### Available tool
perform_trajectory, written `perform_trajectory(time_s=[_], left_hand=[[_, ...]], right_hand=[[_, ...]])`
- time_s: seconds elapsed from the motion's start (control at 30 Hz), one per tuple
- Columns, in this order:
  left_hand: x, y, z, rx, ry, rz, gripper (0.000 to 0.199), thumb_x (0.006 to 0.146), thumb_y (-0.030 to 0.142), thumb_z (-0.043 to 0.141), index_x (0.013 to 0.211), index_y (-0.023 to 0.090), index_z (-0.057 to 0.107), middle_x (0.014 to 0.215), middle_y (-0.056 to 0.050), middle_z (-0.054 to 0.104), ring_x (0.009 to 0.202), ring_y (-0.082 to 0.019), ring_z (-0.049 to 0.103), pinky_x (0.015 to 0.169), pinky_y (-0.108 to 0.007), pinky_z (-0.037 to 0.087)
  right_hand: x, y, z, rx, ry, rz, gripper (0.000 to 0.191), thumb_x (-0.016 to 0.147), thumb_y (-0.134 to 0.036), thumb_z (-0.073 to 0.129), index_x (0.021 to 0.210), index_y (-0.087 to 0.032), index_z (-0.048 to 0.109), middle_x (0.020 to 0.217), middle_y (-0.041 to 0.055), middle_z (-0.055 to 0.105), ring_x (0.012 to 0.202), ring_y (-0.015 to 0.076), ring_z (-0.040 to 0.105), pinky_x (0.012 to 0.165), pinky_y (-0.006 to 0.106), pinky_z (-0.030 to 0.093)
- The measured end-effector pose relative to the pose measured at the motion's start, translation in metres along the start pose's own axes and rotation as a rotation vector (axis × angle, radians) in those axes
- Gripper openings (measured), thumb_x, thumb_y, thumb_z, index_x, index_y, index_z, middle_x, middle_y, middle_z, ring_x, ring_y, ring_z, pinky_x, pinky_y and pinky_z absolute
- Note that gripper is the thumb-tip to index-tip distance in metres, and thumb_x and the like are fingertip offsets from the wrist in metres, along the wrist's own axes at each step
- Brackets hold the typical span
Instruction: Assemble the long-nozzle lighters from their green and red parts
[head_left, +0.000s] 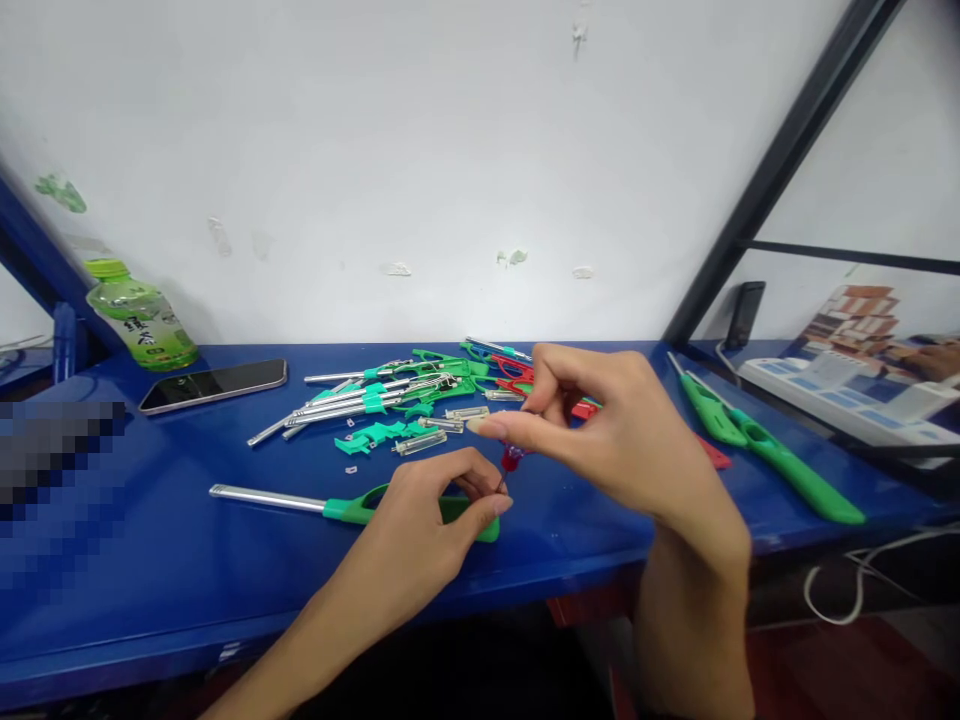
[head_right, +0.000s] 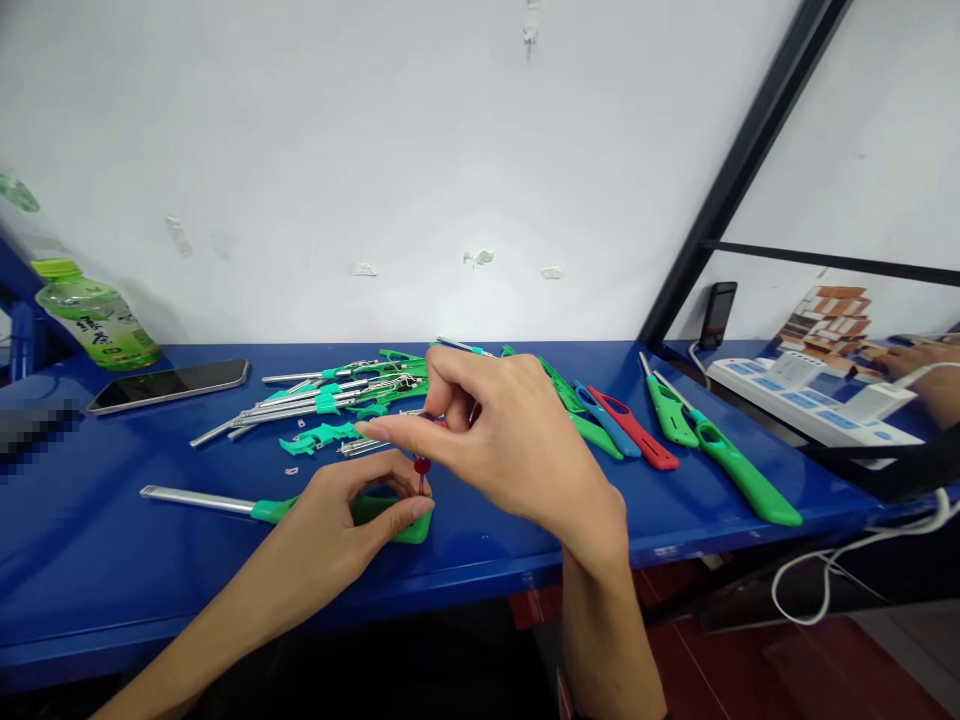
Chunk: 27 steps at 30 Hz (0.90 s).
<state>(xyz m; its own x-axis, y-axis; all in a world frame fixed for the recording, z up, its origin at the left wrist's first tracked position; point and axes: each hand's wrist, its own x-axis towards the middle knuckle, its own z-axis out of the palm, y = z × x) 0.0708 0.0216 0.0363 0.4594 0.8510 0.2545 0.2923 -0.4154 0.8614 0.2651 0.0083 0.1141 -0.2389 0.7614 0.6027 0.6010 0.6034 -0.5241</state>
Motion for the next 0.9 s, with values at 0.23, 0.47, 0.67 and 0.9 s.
perform_trajectory(time_s=[0.23, 0.47, 0.67, 0.9], left_hand=[[0.000, -0.002, 0.000, -0.013, 0.010, 0.012, 0.017, 0.095, 0.027, 0.069, 0.079, 0.023, 0.071, 0.084, 0.002, 0.076, 0.082, -0.018, 0.070, 0.078, -0.028, 0.052], [-0.001, -0.001, 0.001, 0.005, -0.001, 0.005, 0.016, 0.096, 0.026, 0.068, 0.081, 0.023, 0.072, 0.085, 0.002, 0.078, 0.083, -0.018, 0.071, 0.080, -0.028, 0.052], [-0.002, -0.002, 0.002, 0.001, 0.017, 0.010, 0.014, 0.095, 0.028, 0.071, 0.081, 0.023, 0.073, 0.081, 0.003, 0.076, 0.079, -0.017, 0.070, 0.079, -0.028, 0.051], [0.000, -0.003, 0.001, -0.019, 0.023, 0.011, 0.019, 0.095, 0.027, 0.070, 0.077, 0.023, 0.072, 0.080, 0.002, 0.074, 0.079, -0.017, 0.068, 0.076, -0.027, 0.050]], right_hand=[[-0.001, -0.001, -0.012, 0.096, -0.142, -0.160, 0.007, 0.102, -0.030, 0.077, 0.105, -0.024, 0.080, 0.103, -0.0012, 0.083, 0.088, 0.0138, 0.073, 0.071, 0.024, 0.052], [-0.004, 0.000, -0.014, 0.086, -0.172, -0.088, 0.009, 0.100, -0.021, 0.078, 0.096, -0.026, 0.084, 0.094, -0.0040, 0.085, 0.081, 0.0126, 0.074, 0.071, 0.024, 0.052], [-0.002, -0.002, -0.003, -0.059, -0.078, -0.029, 0.035, 0.092, -0.042, 0.088, 0.073, -0.021, 0.067, 0.064, -0.0067, 0.067, 0.057, 0.0092, 0.056, 0.053, 0.025, 0.039], [-0.002, -0.002, -0.005, -0.023, -0.123, -0.103, 0.016, 0.103, -0.040, 0.076, 0.100, -0.024, 0.079, 0.090, -0.0037, 0.079, 0.071, 0.0109, 0.067, 0.066, 0.025, 0.049]])
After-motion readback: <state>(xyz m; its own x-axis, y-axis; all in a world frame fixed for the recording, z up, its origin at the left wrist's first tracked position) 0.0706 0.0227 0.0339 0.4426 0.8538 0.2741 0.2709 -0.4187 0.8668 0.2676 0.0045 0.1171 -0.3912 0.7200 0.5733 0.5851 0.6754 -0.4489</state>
